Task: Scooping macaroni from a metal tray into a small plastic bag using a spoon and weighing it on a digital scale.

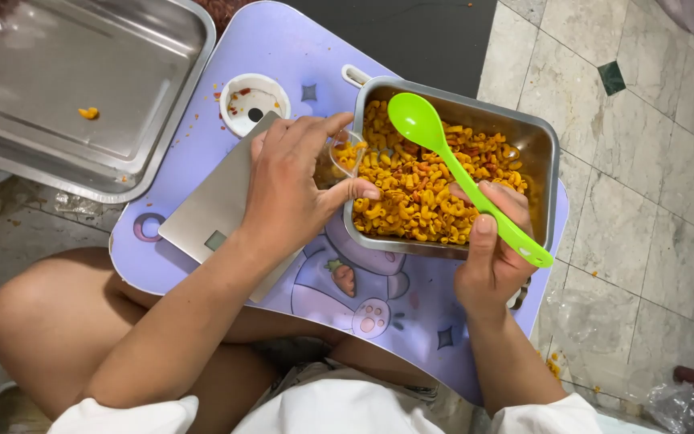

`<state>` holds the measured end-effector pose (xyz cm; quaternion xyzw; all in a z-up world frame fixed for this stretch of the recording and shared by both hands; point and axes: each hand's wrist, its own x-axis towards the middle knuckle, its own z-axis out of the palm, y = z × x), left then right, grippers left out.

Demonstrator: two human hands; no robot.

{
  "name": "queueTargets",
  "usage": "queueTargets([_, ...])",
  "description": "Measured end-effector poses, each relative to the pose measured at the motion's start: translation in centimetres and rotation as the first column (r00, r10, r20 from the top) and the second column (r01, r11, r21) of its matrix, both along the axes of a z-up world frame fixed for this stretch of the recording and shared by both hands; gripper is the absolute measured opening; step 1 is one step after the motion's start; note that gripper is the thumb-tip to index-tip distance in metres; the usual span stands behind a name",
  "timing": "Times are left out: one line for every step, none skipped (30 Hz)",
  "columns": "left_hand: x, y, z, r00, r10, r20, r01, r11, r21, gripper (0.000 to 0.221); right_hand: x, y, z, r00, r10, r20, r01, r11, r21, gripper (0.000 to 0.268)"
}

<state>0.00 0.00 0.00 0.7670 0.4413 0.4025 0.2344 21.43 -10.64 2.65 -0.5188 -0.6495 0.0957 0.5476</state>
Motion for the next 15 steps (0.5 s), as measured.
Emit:
queueTargets([0.0,0.4,0.1,1.0,0.001,0.018,-0.002,1.0,0.012,0.076,-0.1,0.4,0.0,0.998,-0.053,0.027,0.053,0.999,0.0,0.028])
queueTargets([0.0,0.2,0.2,1.0,0.01,0.02,-0.01,1.0,0.014,0.076,-0.2,0.4,0.0,0.999,-0.045,0.029,0.045,0.999,0.001,0.028])
queueTargets([0.0,0.1,0.3,0.999,0.019,0.039,-0.02,1.0,0.017,0.074,-0.4,0.4,0.0,0.999,-0.03,0.03,0.032,0.998,-0.048,0.026])
queueTargets([0.0,0.1,0.5,0.998,0.029,0.059,-0.03,0.999,0.021,0.073,-0.5,0.3,0.0,0.999,-0.016,0.03,0.019,0.995,-0.098,0.024])
queueTargets([0.0,0.1,0.4,0.998,0.021,0.056,-0.022,1.0,0.015,0.073,-0.4,0.2,-0.1,0.999,-0.024,0.028,0.027,0.994,-0.104,0.024])
queueTargets([0.0,0.1,0.4,0.999,0.019,0.032,-0.019,1.0,0.008,0.075,-0.4,0.1,-0.1,1.0,-0.005,-0.026,0.002,0.994,-0.108,0.023])
queueTargets([0.0,0.2,0.3,1.0,0.027,0.01,-0.027,1.0,0.003,0.078,-0.3,0.2,-0.2,0.997,0.025,-0.077,-0.033,0.994,-0.107,0.024])
queueTargets([0.0,0.1,0.0,1.0,0.029,0.009,-0.029,1.0,0.0,0.078,0.0,0.0,-0.5,0.997,0.026,-0.078,-0.035,0.993,-0.11,0.024])
queueTargets([0.0,0.2,-0.3,0.999,0.027,-0.032,-0.028,1.0,-0.012,0.083,0.4,0.1,-0.8,0.988,-0.024,-0.153,0.005,0.993,-0.121,0.022])
queueTargets([0.1,0.3,-0.6,0.997,0.025,-0.073,-0.027,0.999,-0.025,0.087,0.7,0.1,-1.1,0.971,-0.075,-0.226,0.045,0.99,-0.135,0.021])
queueTargets([0.1,0.4,-0.6,0.997,0.027,-0.072,-0.029,0.999,-0.025,0.087,0.8,0.2,-0.9,0.972,-0.073,-0.225,0.043,0.99,-0.135,0.021])
queueTargets([0.1,0.4,-0.5,0.997,0.026,-0.069,-0.027,0.999,-0.024,0.088,0.8,0.3,-0.8,0.98,-0.077,-0.185,0.045,0.984,-0.175,0.022])
queueTargets([0.1,0.3,-0.5,0.997,0.018,-0.069,-0.02,0.999,-0.025,0.089,0.8,0.2,-0.6,0.985,-0.087,-0.148,0.053,0.975,-0.217,0.024])
queueTargets([0.1,0.1,-0.5,0.997,0.013,-0.071,-0.015,0.999,-0.029,0.089,0.8,0.1,-0.6,0.984,-0.092,-0.149,0.058,0.974,-0.221,0.024])
queueTargets([0.1,0.2,-0.4,0.998,0.013,-0.055,-0.013,1.0,-0.01,0.087,0.7,0.2,-0.6,0.979,-0.09,-0.181,0.054,0.98,-0.192,0.023])
